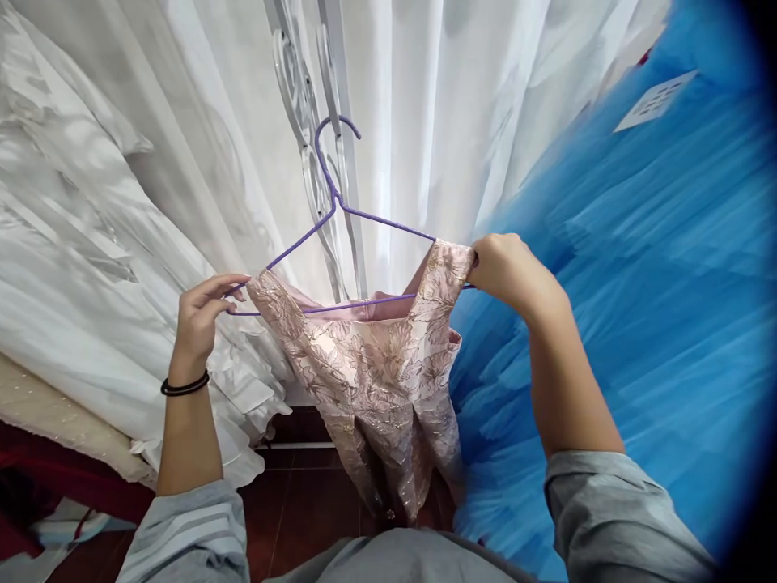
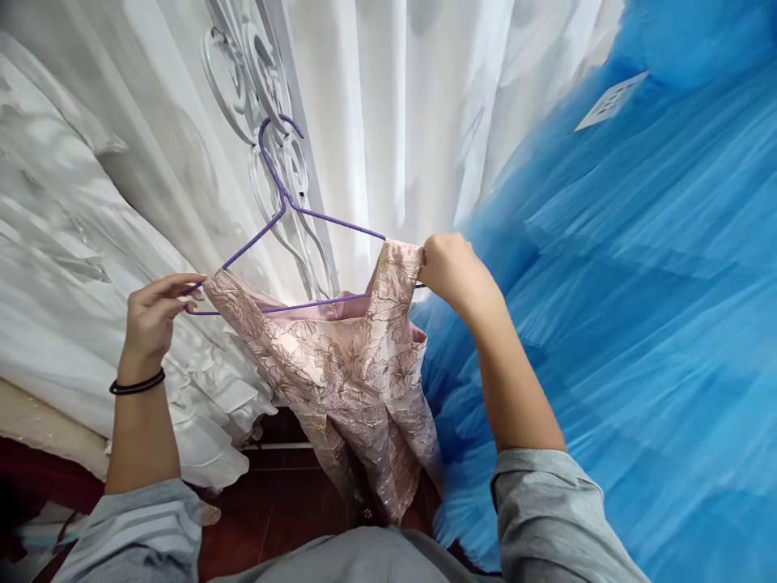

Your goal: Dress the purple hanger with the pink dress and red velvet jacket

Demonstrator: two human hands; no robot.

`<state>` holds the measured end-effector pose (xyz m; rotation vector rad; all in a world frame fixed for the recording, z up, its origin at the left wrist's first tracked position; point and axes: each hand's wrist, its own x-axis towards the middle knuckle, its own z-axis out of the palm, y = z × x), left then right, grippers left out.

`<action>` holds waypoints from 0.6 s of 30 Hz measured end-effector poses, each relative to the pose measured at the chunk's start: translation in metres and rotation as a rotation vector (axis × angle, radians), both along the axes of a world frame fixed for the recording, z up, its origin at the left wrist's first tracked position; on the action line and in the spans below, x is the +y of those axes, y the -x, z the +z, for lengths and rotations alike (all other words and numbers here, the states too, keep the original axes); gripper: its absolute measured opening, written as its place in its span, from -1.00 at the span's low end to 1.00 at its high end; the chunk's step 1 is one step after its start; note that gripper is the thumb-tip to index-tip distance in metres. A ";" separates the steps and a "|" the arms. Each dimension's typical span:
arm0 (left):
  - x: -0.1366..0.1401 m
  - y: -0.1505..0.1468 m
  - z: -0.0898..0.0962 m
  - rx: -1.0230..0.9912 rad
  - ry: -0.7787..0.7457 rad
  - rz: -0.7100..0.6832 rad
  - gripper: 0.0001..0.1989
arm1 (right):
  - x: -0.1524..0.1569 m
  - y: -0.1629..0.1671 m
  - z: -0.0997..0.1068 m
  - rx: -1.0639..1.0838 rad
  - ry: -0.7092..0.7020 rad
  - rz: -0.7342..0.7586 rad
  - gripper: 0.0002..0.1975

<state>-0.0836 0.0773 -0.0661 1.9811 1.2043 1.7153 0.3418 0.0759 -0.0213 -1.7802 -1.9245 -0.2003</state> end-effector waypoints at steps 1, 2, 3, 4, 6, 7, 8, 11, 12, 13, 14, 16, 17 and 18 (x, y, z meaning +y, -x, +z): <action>0.001 0.000 0.002 0.003 0.032 0.006 -0.71 | -0.002 -0.005 0.002 0.002 0.028 0.031 -0.86; 0.001 -0.002 0.005 0.046 0.045 0.039 -0.73 | -0.004 -0.010 0.003 0.023 0.051 0.107 -0.94; 0.003 -0.005 0.008 0.118 0.036 0.088 -0.74 | -0.004 -0.016 0.005 0.059 0.072 0.222 -0.87; 0.004 -0.008 0.011 0.200 0.006 0.139 -0.75 | -0.004 -0.021 0.006 0.103 0.095 0.358 -0.73; 0.007 -0.012 0.016 0.336 -0.047 0.193 -0.76 | -0.002 -0.029 0.008 0.210 0.147 0.613 -0.51; 0.008 -0.013 0.018 0.370 -0.047 0.193 -0.76 | -0.001 -0.031 0.009 0.268 0.173 0.693 -0.47; 0.009 -0.014 0.020 0.381 -0.025 0.180 -0.76 | 0.001 -0.030 0.009 0.325 0.181 0.730 -0.49; 0.009 -0.012 0.021 0.325 0.061 0.106 -0.73 | 0.010 -0.017 0.005 0.448 0.060 0.649 -0.65; 0.009 -0.012 0.021 0.286 0.054 0.101 -0.73 | 0.014 -0.011 0.002 0.482 -0.008 0.598 -0.69; 0.009 -0.013 0.019 0.236 0.026 0.109 -0.75 | 0.017 -0.005 -0.001 0.521 -0.072 0.557 -0.72; 0.009 -0.015 0.018 0.176 -0.015 0.127 -0.76 | 0.021 0.001 -0.005 0.570 -0.129 0.532 -0.72; 0.011 -0.022 0.015 0.039 -0.104 0.182 -0.78 | 0.026 0.011 -0.011 0.695 -0.230 0.513 -0.71; 0.013 -0.026 0.014 -0.024 -0.139 0.207 -0.79 | 0.028 0.015 -0.013 0.753 -0.278 0.507 -0.70; 0.015 -0.030 0.013 -0.074 -0.164 0.229 -0.79 | 0.030 0.018 -0.015 0.798 -0.326 0.496 -0.70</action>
